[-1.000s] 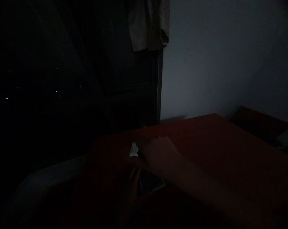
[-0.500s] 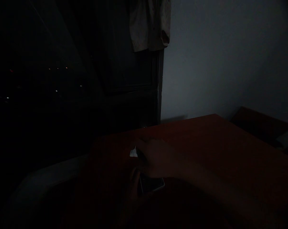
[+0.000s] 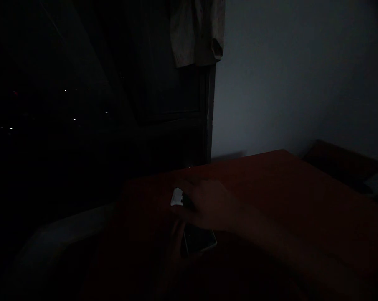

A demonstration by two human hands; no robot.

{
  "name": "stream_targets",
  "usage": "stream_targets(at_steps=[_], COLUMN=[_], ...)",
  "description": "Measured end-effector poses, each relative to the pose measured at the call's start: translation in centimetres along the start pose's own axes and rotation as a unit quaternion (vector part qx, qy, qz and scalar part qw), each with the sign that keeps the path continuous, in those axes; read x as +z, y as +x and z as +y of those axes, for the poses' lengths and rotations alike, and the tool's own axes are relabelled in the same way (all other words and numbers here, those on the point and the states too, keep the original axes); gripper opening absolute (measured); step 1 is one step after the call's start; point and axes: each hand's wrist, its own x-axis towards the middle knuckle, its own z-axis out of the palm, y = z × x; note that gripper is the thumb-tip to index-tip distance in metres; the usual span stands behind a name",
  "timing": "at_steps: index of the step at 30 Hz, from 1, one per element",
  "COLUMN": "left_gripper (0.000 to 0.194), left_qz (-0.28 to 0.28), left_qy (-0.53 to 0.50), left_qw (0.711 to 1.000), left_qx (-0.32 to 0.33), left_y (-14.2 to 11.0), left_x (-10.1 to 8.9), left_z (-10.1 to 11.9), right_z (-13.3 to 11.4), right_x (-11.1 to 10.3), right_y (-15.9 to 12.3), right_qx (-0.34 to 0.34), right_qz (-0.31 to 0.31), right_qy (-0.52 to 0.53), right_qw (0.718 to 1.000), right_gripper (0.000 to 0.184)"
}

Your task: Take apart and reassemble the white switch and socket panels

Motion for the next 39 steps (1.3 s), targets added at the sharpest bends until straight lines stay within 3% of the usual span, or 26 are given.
stream_targets(at_steps=[2, 4, 6, 9, 14, 17, 20, 25, 27, 30, 32, 36, 39], left_gripper=[0.028, 0.028, 0.028, 0.028, 0.028, 0.029, 0.029, 0.028, 0.028, 0.029, 0.029, 0.028, 0.028], left_qz=[-0.001, -0.002, -0.003, -0.004, -0.005, -0.005, -0.005, -0.006, -0.008, -0.010, -0.011, -0.012, -0.011], left_qy=[0.002, 0.004, 0.006, 0.009, 0.014, 0.016, 0.018, 0.020, 0.020, 0.021, 0.021, 0.022, 0.023], left_qw=[1.000, 1.000, 1.000, 1.000, 1.000, 1.000, 1.000, 1.000, 1.000, 1.000, 1.000, 1.000, 1.000], left_qx=[0.001, 0.000, -0.001, -0.002, 0.000, -0.001, -0.003, -0.001, 0.000, 0.001, 0.003, 0.004, 0.004], left_y=[0.0, 0.1, 0.1, 0.1, 0.2, 0.1, -0.1, 0.0, 0.1, 0.1, 0.1, 0.2, 0.2], left_x=[0.0, -0.1, -0.1, -0.2, -0.2, -0.3, -0.5, -0.6, -0.5, -0.5, -0.5, -0.5, -0.6], left_z=[0.0, 0.1, 0.1, 0.2, 0.4, 0.5, 0.5, 0.6, 0.7, 0.7, 0.8, 0.8, 0.8], right_z=[0.0, 0.1, 0.3, 0.2, -0.2, 0.0, 0.1, -0.3, -0.1, 0.3, 0.3, 0.0, 0.2], right_x=[-0.1, -0.2, -0.5, -0.9, -1.0, -1.2, -1.5, -1.3, -1.2, -1.2, -1.1, -0.7, -0.6], right_y=[0.1, 0.1, -0.1, -0.4, -0.4, -0.5, -0.8, -0.5, -0.5, -0.7, -0.7, -0.4, -0.4], right_qx=[0.052, 0.060, 0.014, -0.050, 0.051, -0.003, -0.051, 0.048, 0.017, -0.070, -0.064, 0.026, 0.009], right_qz=[-0.008, -0.020, -0.037, -0.062, -0.040, -0.059, -0.062, -0.040, -0.043, -0.047, -0.040, -0.029, -0.032], right_qy=[-0.062, -0.077, -0.025, 0.052, -0.084, -0.039, 0.013, -0.076, -0.061, 0.013, 0.018, -0.072, -0.046], right_qw=[0.997, 0.995, 0.999, 0.995, 0.994, 0.997, 0.997, 0.995, 0.997, 0.996, 0.997, 0.997, 0.998], right_gripper=[0.045, 0.039, 0.033, 0.056, 0.034, 0.032, 0.051, 0.030, 0.028, 0.049, 0.055, 0.035, 0.029])
